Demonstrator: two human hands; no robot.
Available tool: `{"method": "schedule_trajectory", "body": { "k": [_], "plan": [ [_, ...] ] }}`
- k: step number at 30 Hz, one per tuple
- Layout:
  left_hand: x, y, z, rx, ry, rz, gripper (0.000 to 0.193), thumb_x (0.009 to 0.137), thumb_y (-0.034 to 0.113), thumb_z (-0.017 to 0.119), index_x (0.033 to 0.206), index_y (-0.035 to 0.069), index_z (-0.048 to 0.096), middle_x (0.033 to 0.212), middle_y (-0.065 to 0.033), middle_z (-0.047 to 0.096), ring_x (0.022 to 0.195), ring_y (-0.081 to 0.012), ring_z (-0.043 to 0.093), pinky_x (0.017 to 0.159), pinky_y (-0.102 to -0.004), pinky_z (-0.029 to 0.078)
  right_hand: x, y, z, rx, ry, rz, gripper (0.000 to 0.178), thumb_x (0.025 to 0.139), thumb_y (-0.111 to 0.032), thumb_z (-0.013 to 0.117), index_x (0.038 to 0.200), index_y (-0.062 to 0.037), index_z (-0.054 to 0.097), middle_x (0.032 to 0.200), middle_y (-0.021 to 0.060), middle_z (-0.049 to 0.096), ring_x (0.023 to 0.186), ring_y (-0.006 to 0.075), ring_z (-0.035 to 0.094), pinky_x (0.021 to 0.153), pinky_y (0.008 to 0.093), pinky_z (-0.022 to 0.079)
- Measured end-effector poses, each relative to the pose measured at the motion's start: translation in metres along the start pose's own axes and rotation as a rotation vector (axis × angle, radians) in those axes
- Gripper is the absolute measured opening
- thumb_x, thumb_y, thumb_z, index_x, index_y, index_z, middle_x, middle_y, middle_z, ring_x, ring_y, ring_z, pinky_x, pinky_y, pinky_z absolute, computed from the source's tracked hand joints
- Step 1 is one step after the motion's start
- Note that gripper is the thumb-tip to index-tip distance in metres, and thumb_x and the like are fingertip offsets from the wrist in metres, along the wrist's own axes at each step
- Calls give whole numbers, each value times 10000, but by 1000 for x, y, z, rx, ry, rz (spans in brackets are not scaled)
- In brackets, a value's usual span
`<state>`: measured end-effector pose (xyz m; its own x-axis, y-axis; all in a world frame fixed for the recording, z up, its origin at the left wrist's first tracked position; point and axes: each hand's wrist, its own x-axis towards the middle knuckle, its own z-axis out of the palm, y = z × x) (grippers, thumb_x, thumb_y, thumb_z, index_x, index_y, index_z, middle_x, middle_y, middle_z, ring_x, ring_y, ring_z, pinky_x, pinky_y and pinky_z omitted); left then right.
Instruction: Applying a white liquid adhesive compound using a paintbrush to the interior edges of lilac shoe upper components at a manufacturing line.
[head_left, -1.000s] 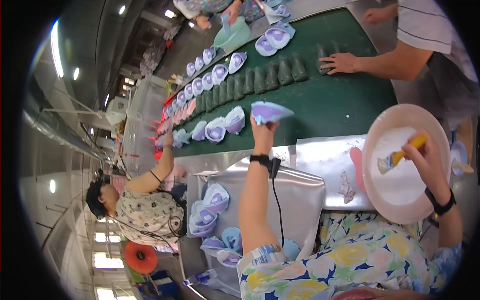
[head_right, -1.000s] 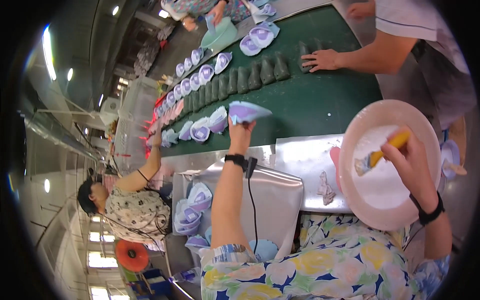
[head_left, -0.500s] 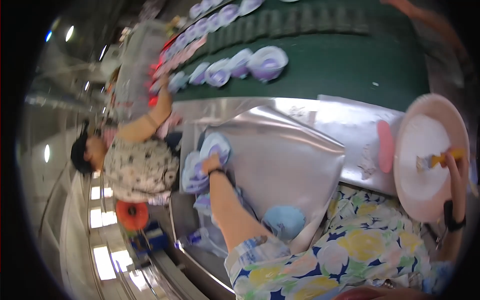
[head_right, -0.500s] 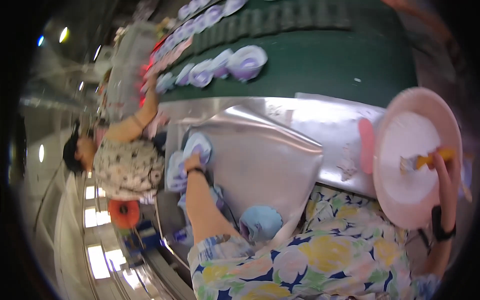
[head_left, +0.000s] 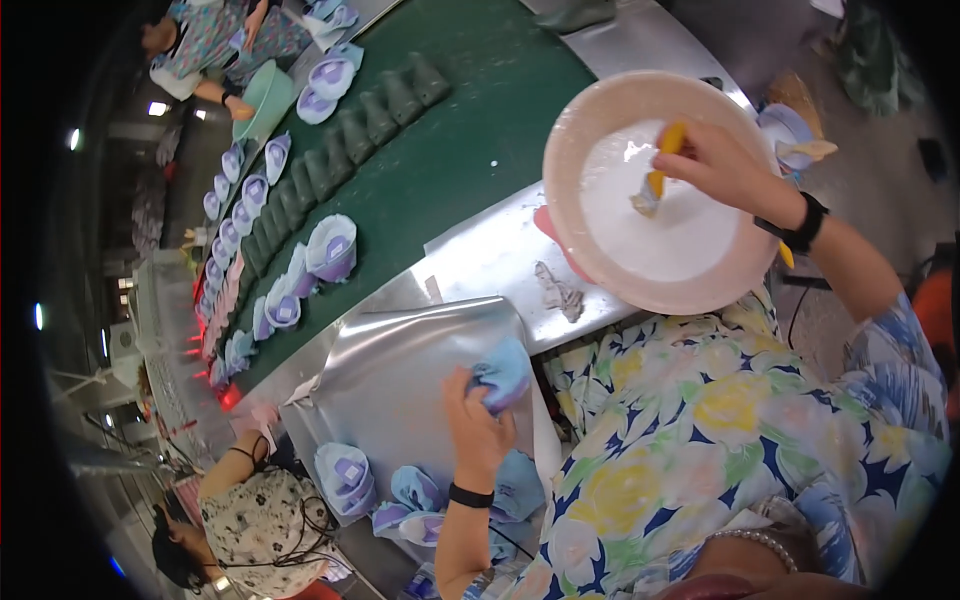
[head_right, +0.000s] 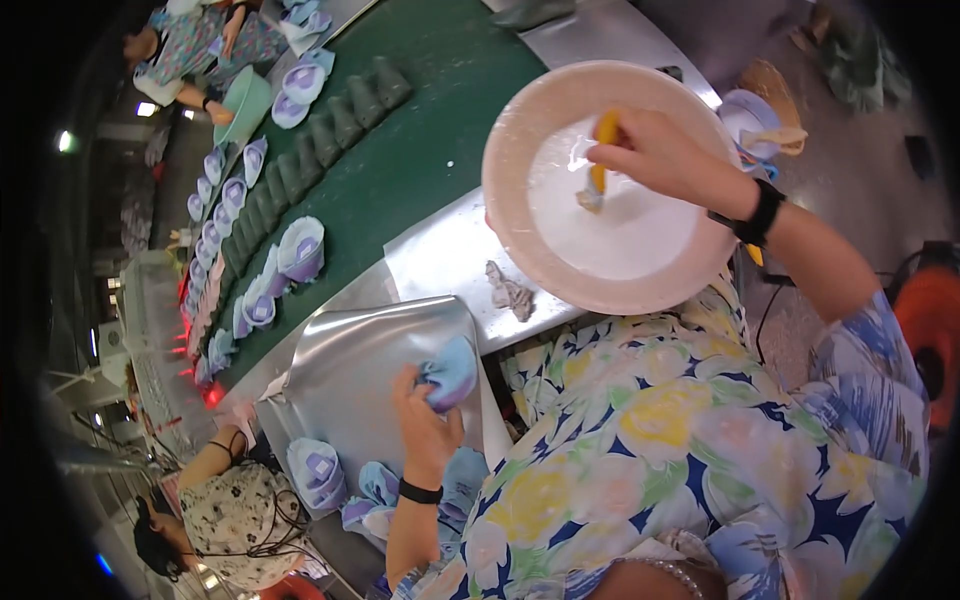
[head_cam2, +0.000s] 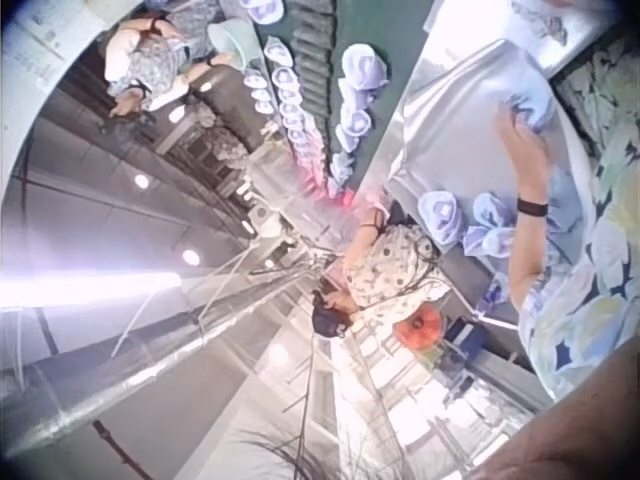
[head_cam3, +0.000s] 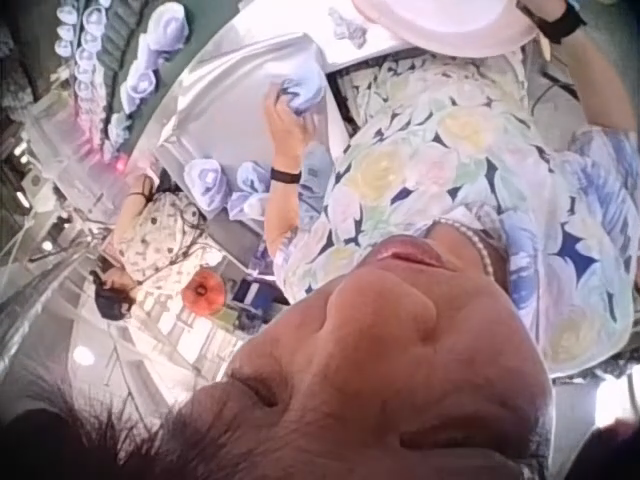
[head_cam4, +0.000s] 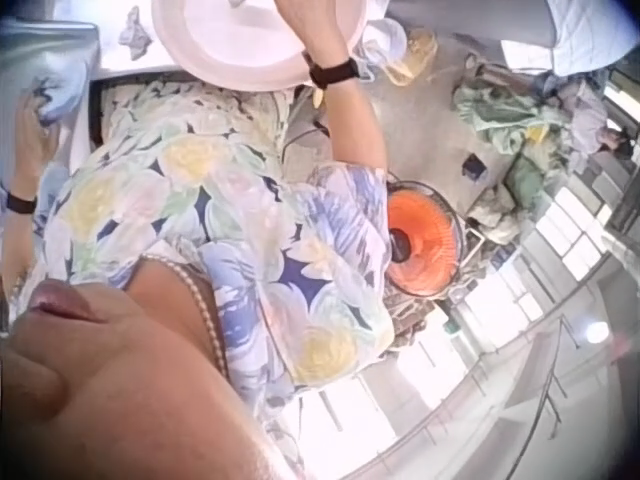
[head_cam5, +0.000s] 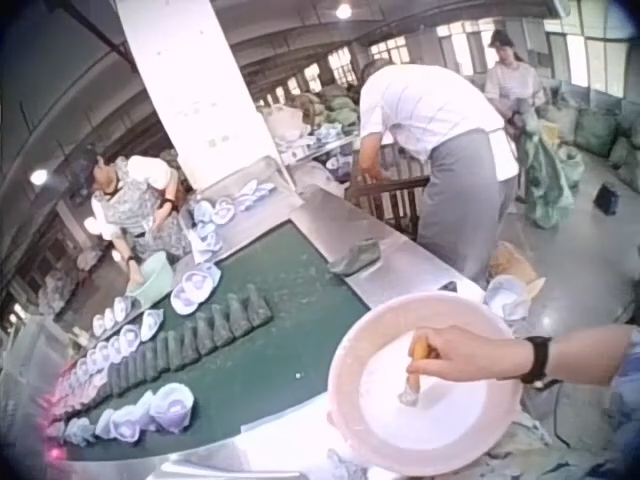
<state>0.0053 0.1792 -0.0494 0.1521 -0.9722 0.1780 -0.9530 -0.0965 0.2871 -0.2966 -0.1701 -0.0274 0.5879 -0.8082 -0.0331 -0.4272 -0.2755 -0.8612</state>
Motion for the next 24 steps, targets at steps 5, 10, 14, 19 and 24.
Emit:
{"method": "schedule_trajectory", "body": {
  "k": [5,10,14,19,24],
  "plan": [
    [10,-14,-10,305,221,-44,409,740,-12,672,1084,12,453,1191,-251,530,1110,-421,522,964,-450,428,3,-17,26,-17,-113,-189,226,865,-192,636,929,10,560,749,181,637,686,296,633,655,359,480],
    [-12,-19,11,-43,-279,-2,346,781,14,643,1104,-7,521,1241,-232,512,1069,-396,536,912,-459,445,-7,-17,31,-234,-384,-225,182,856,-147,640,923,-4,551,779,177,634,722,353,614,664,376,470],
    [14,-38,22,-109,-194,-99,350,807,32,622,1147,37,542,1236,-238,509,1074,-407,527,920,-426,444,-6,-18,32,-171,-146,-228,180,857,-151,632,941,-15,549,780,181,631,714,348,614,665,383,469],
    [34,-74,28,56,-359,-2,389,837,46,603,1216,90,530,1171,-203,543,1040,-388,543,879,-418,464,-17,-12,37,-221,-448,-268,159,858,-124,619,947,-11,552,818,183,637,754,354,622,699,405,474],
    [75,-76,3,-993,-34,-516,432,944,159,560,1349,78,434,1221,-85,572,1086,-265,589,927,-393,486,-16,7,-9,-334,-291,-273,167,851,-102,630,963,-13,545,863,174,636,826,347,625,736,406,480]
  ]
}}
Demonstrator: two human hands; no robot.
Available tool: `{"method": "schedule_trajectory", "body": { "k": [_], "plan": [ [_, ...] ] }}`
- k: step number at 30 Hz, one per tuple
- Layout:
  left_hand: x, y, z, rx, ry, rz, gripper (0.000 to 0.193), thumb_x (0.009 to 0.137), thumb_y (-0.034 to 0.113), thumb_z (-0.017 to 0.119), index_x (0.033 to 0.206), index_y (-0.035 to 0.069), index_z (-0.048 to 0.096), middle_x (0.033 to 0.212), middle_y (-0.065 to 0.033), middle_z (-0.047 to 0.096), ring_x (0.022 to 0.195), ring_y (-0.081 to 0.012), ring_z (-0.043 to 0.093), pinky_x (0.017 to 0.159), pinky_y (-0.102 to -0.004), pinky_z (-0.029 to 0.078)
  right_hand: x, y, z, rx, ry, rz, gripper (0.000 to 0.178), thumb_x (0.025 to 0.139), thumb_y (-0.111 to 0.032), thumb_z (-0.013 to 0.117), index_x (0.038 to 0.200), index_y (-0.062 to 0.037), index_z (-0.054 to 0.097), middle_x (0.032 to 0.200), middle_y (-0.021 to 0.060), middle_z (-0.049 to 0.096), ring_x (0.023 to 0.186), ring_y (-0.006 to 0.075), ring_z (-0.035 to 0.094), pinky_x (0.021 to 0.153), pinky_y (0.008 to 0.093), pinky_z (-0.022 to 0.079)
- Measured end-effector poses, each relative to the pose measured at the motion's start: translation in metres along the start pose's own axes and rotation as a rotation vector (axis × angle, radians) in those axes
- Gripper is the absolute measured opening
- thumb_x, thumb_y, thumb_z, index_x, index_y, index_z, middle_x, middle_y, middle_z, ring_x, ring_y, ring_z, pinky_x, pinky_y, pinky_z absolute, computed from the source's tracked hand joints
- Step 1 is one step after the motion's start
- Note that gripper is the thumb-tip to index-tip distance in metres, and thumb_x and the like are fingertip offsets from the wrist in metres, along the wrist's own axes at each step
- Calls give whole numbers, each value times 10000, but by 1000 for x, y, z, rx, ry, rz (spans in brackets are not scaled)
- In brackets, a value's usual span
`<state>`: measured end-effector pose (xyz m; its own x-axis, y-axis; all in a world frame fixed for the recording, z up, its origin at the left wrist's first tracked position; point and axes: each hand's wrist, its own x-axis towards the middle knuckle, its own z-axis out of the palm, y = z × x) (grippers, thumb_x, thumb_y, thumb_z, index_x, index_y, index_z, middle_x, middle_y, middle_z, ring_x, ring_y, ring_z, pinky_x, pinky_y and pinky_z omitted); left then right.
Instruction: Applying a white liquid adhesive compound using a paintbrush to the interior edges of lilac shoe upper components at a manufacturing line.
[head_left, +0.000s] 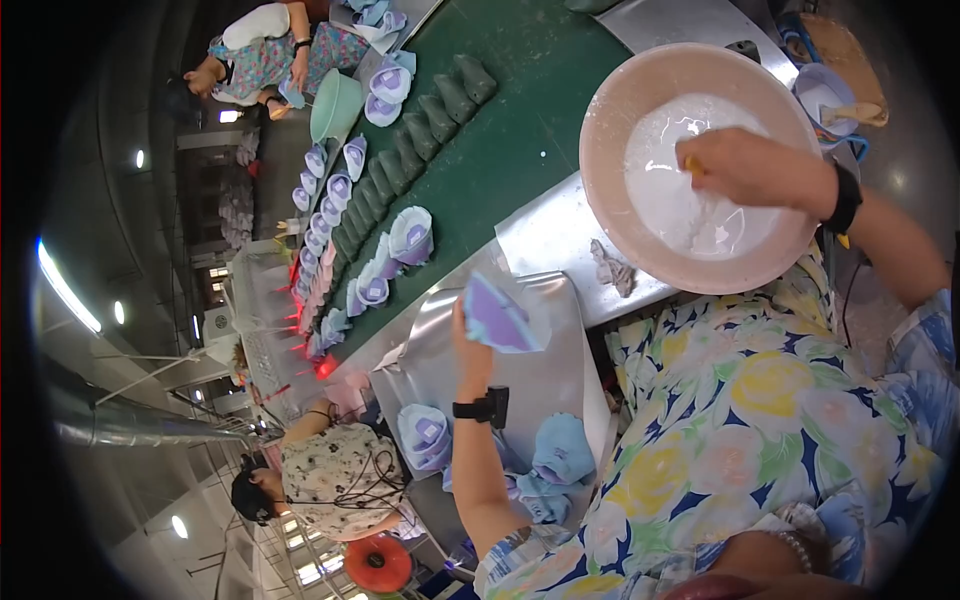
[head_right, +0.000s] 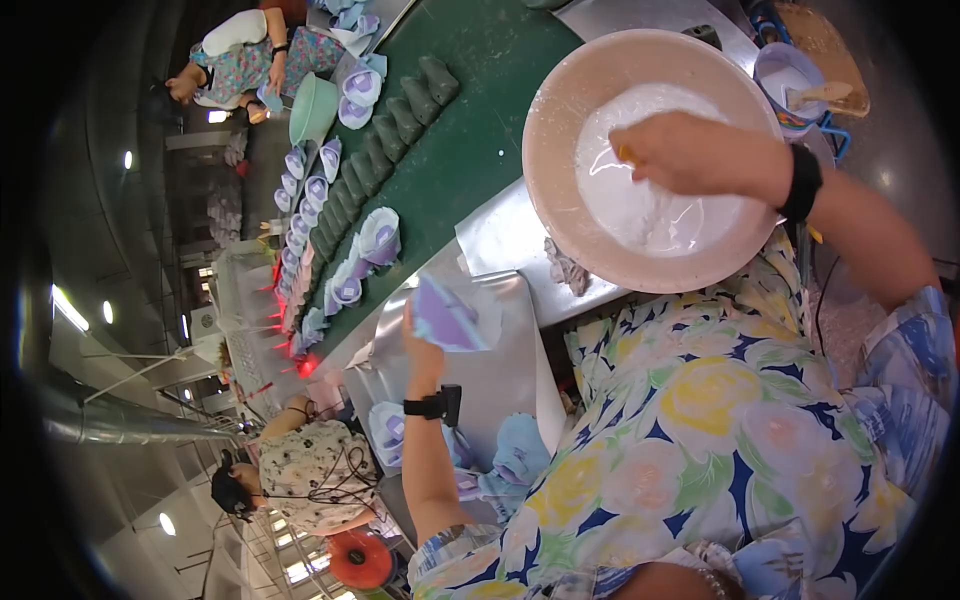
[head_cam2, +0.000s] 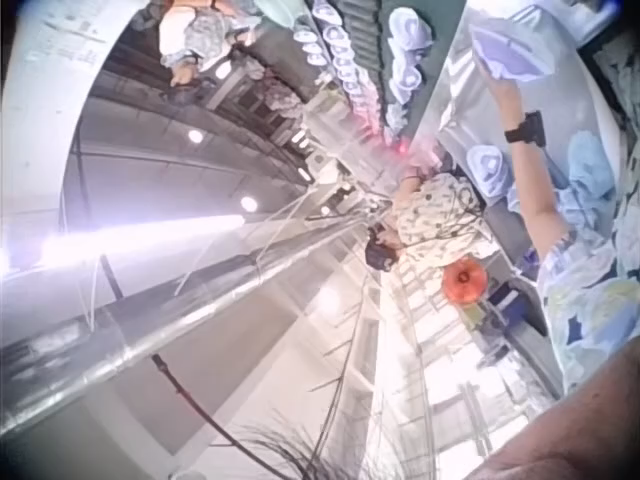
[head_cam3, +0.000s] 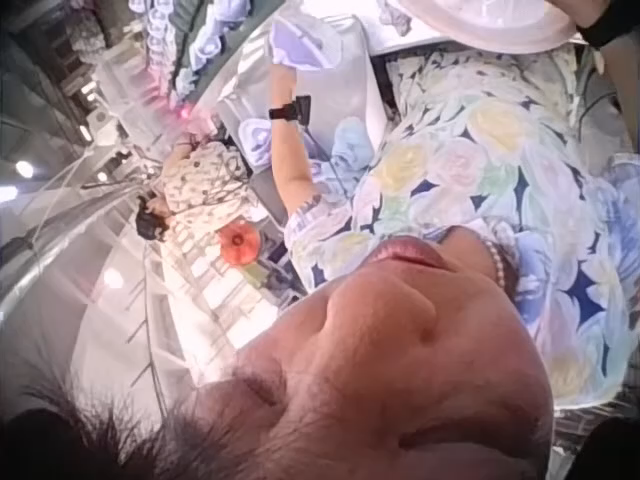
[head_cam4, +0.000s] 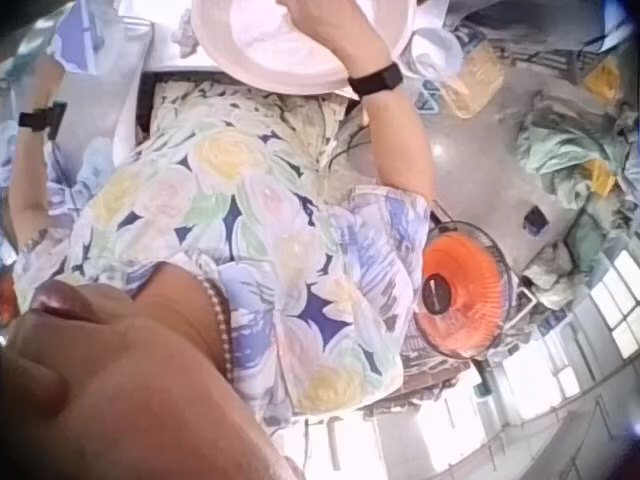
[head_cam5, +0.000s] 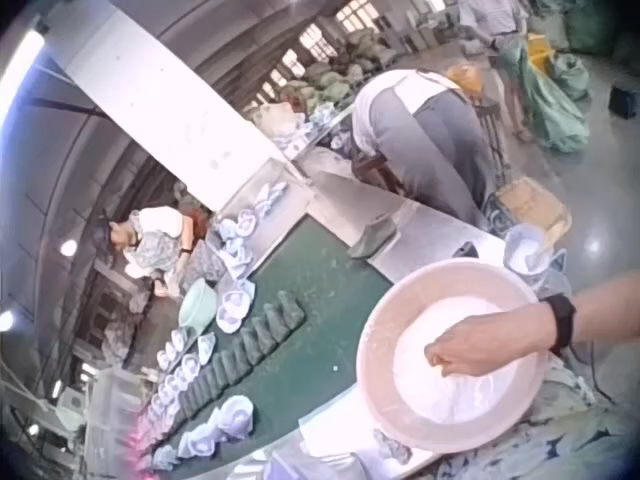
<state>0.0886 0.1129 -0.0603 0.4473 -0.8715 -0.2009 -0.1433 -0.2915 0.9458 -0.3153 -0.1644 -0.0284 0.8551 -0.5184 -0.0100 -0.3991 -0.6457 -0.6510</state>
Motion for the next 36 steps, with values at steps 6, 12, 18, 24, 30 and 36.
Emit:
{"method": "schedule_trajectory", "body": {
  "k": [6,12,18,24,30,36],
  "plan": [
    [41,107,77,-350,-139,-158,539,924,341,583,1361,61,435,1217,-108,589,1101,-242,606,920,-390,538,-6,11,-47,191,379,-77,191,876,-174,601,979,-16,566,780,133,610,725,282,599,688,345,460],
    [88,127,149,-260,-414,-95,564,955,373,503,1415,78,365,1323,-105,519,1163,-248,559,976,-409,495,0,-24,-88,508,468,-281,196,882,-188,641,983,-38,565,848,108,648,767,227,637,703,311,491],
    [80,148,200,-345,-348,101,597,939,349,549,1423,64,344,1328,-115,509,1174,-234,554,973,-400,501,-14,-16,-87,355,602,-167,227,871,-220,659,942,-39,541,730,113,627,649,270,605,609,320,462],
    [76,151,211,280,-226,617,689,881,215,656,1441,53,290,1355,-114,472,1200,-252,524,1024,-393,445,-15,-18,-64,383,748,-14,282,834,-224,678,827,11,523,648,168,595,597,286,600,556,362,451],
    [83,116,212,659,-3,954,737,782,97,738,1397,35,337,1351,-126,481,1180,-268,524,1006,-373,423,-24,-11,-47,599,831,214,314,857,-240,675,873,37,527,705,132,617,570,180,593,521,289,465],
    [97,75,191,304,244,817,517,966,333,465,1379,38,365,1339,-135,473,1178,-264,528,1028,-436,432,-9,-36,-24,916,691,295,318,851,-269,645,838,42,579,706,130,632,608,180,616,545,292,485]
  ]
}}
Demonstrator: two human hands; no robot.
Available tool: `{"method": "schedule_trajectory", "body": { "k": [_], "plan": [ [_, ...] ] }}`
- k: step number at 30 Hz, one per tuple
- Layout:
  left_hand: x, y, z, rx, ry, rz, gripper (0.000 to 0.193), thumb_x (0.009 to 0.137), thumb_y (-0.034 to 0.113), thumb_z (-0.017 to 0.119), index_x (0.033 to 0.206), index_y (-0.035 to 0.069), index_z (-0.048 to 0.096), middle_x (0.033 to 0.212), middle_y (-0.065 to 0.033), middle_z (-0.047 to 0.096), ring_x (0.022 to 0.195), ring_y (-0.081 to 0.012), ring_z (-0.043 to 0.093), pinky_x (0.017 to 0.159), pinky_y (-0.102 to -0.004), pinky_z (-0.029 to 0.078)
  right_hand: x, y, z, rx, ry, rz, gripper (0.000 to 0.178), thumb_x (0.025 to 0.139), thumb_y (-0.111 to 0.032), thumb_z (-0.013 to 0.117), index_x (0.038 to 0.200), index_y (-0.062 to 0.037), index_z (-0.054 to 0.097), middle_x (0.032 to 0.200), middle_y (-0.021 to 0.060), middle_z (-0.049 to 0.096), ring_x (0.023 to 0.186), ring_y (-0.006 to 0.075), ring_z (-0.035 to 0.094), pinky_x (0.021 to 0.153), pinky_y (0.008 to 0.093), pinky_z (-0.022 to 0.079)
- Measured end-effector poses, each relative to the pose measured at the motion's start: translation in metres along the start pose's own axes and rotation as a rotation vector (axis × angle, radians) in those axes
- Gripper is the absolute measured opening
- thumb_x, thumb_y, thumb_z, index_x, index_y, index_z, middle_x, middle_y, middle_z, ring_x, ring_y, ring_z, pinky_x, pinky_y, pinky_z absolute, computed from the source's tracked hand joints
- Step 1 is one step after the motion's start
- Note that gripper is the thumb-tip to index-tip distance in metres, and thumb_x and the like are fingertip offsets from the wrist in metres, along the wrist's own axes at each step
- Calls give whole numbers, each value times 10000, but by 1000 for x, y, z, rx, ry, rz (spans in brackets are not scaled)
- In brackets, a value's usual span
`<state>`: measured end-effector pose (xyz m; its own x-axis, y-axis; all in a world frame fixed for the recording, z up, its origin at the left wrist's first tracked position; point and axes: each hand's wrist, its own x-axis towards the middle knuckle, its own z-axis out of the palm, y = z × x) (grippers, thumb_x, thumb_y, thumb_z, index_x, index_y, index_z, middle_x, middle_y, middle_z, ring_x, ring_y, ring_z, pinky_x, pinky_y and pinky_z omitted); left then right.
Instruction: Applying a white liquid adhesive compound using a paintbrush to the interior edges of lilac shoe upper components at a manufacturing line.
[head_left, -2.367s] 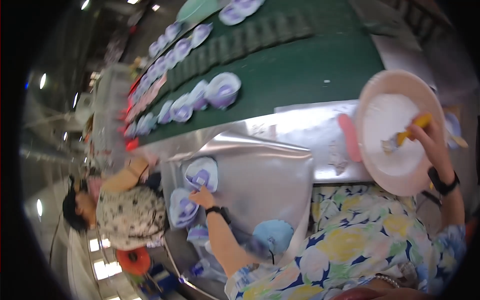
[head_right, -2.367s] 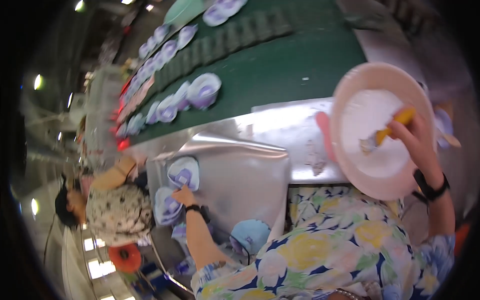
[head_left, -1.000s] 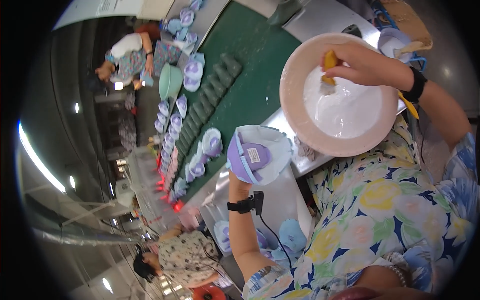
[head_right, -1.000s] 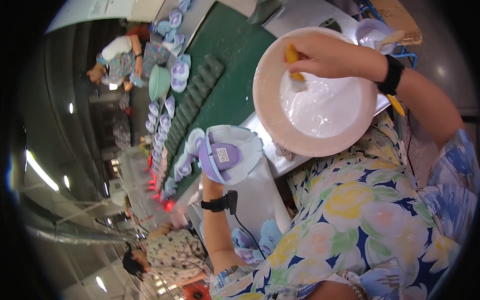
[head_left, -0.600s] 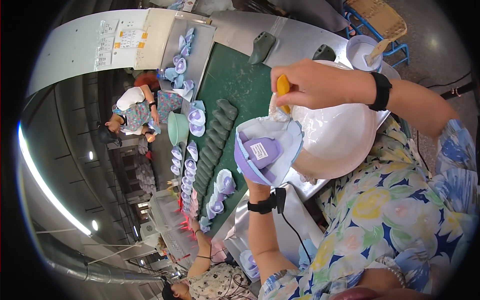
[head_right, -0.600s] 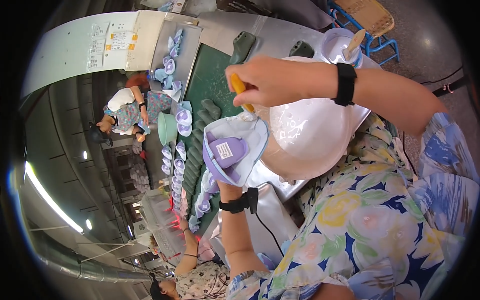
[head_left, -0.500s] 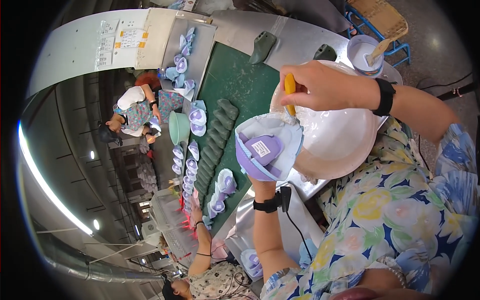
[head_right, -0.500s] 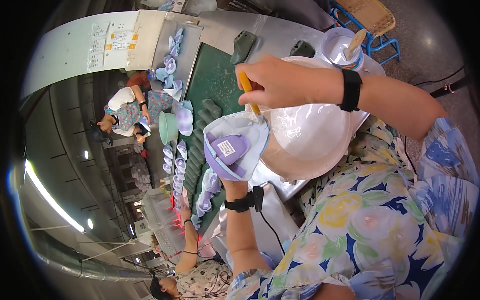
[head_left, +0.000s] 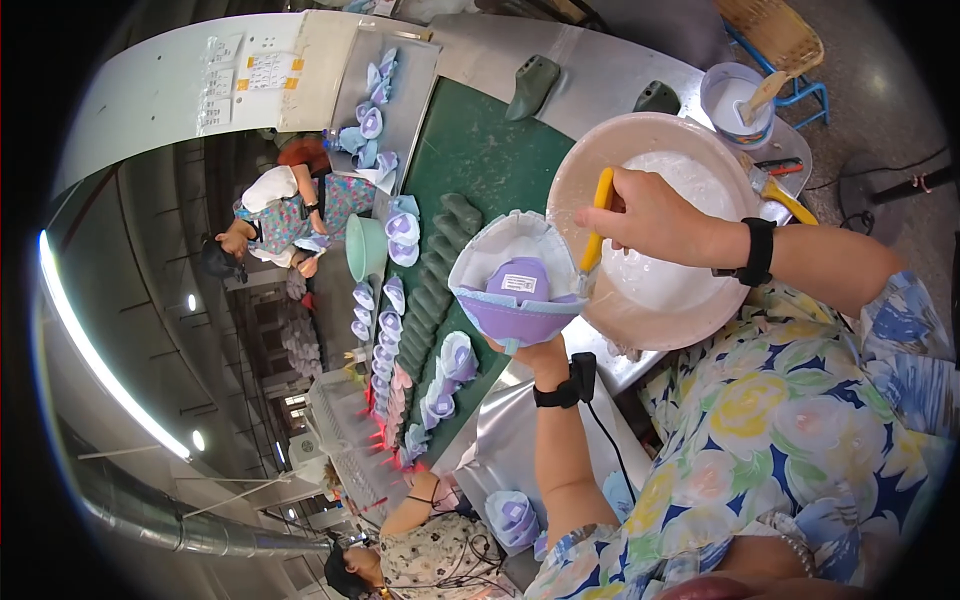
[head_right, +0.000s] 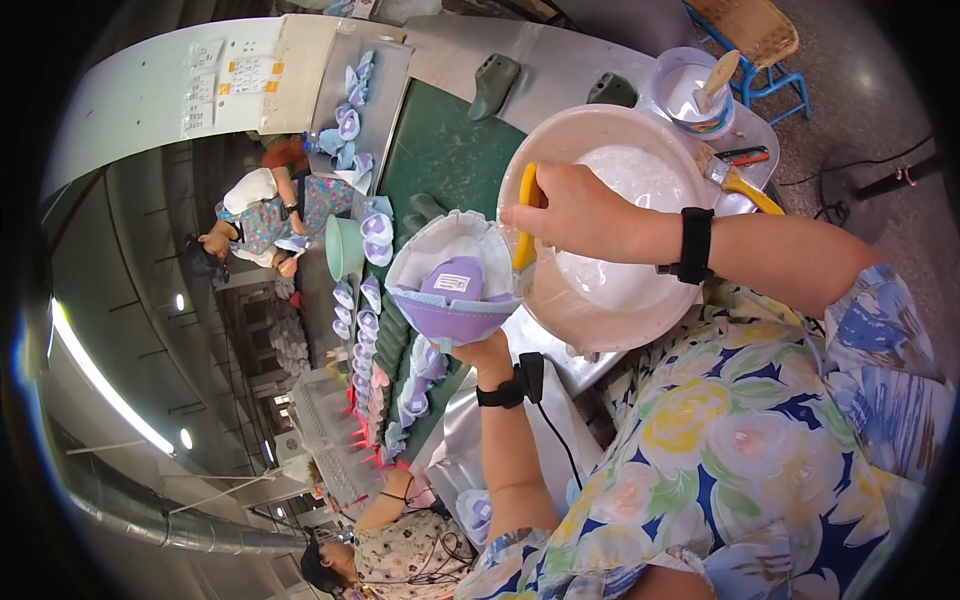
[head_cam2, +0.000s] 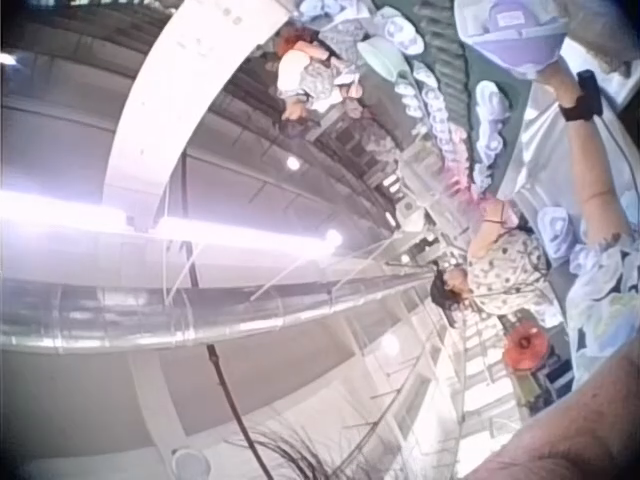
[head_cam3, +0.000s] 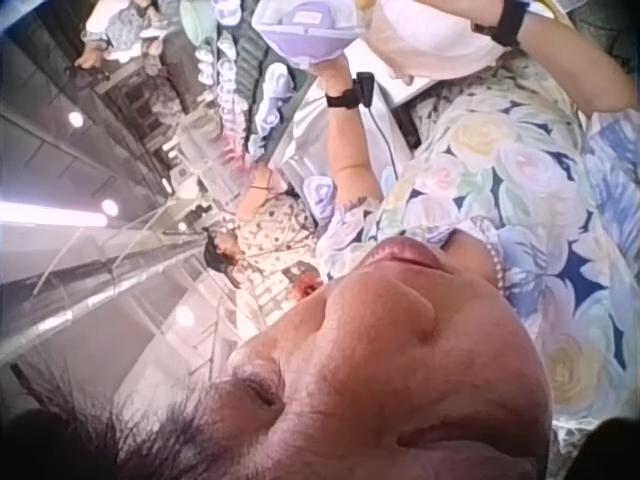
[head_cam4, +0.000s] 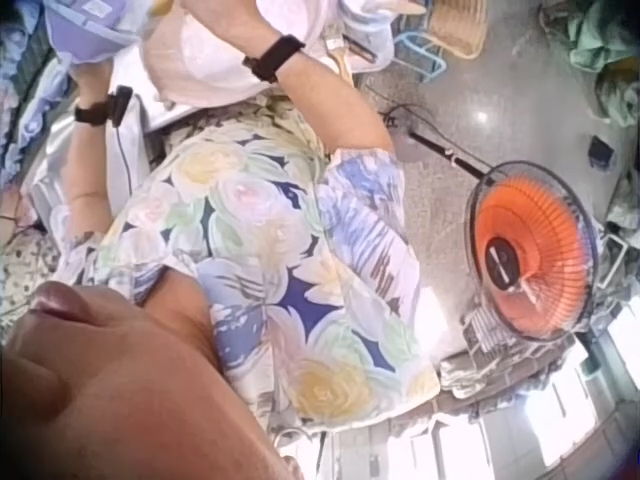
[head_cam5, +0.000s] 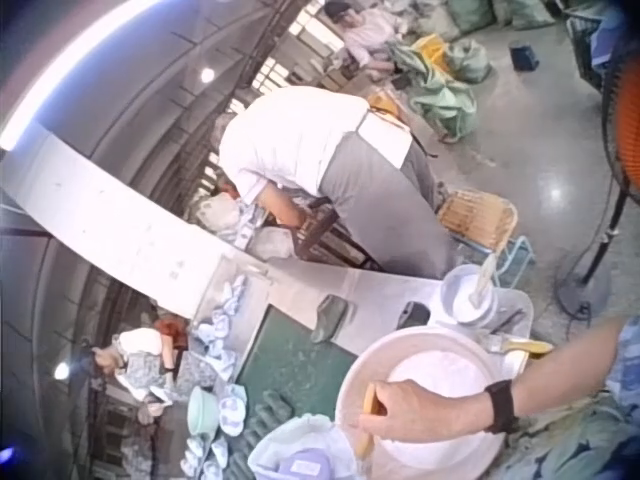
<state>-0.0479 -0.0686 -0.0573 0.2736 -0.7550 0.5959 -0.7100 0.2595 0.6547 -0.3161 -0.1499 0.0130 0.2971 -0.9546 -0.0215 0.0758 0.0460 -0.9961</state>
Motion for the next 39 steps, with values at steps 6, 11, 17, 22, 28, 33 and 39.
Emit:
{"method": "schedule_trajectory", "body": {
  "k": [6,11,17,22,28,33,39],
  "plan": [
    [24,20,-8,-239,32,-22,437,957,251,506,1320,19,436,1264,-112,528,1117,-223,562,923,-379,501,-8,-8,-1,5,-23,-137,266,857,-250,643,864,10,588,663,97,588,586,185,591,526,292,466],
    [27,18,-18,-330,-165,-305,355,952,204,516,1240,-2,519,1128,-84,601,1002,-197,612,852,-336,517,6,-5,-4,-444,-285,-680,126,860,-170,597,938,-73,619,671,106,572,635,272,616,548,371,478],
    [20,11,-6,-933,-545,-981,333,967,187,477,1233,-3,545,1148,-133,627,1022,-232,626,888,-372,538,6,-5,24,-925,-545,-1054,202,804,-149,570,1000,-139,618,771,89,564,716,302,624,608,406,499],
    [-11,-2,-19,-1195,-513,-1166,395,976,234,448,1296,10,503,1279,-160,562,1152,-282,568,978,-396,498,9,-18,-10,-689,-385,-1075,168,843,-139,608,1001,-83,603,882,105,631,814,280,638,688,373,507],
    [-13,24,1,-1221,-667,-1165,394,981,253,447,1304,33,501,1236,-154,590,1117,-275,590,957,-388,510,-5,-32,8,-173,-371,-1038,140,896,-189,626,973,-80,583,925,62,615,876,262,612,715,359,497],
    [-17,33,0,-1149,-613,-1115,399,979,259,454,1306,35,497,1236,-150,591,1110,-269,594,952,-388,513,6,-19,38,-248,-519,-1132,156,869,-174,628,979,-85,563,943,58,620,891,264,615,749,377,497],
    [-32,40,-32,-1075,-507,-1068,405,977,267,462,1309,37,493,1235,-147,592,1102,-261,599,946,-387,516,10,-21,25,-448,-536,-749,183,880,-205,626,956,-58,546,867,116,632,799,318,629,700,390,490]
  ]
}}
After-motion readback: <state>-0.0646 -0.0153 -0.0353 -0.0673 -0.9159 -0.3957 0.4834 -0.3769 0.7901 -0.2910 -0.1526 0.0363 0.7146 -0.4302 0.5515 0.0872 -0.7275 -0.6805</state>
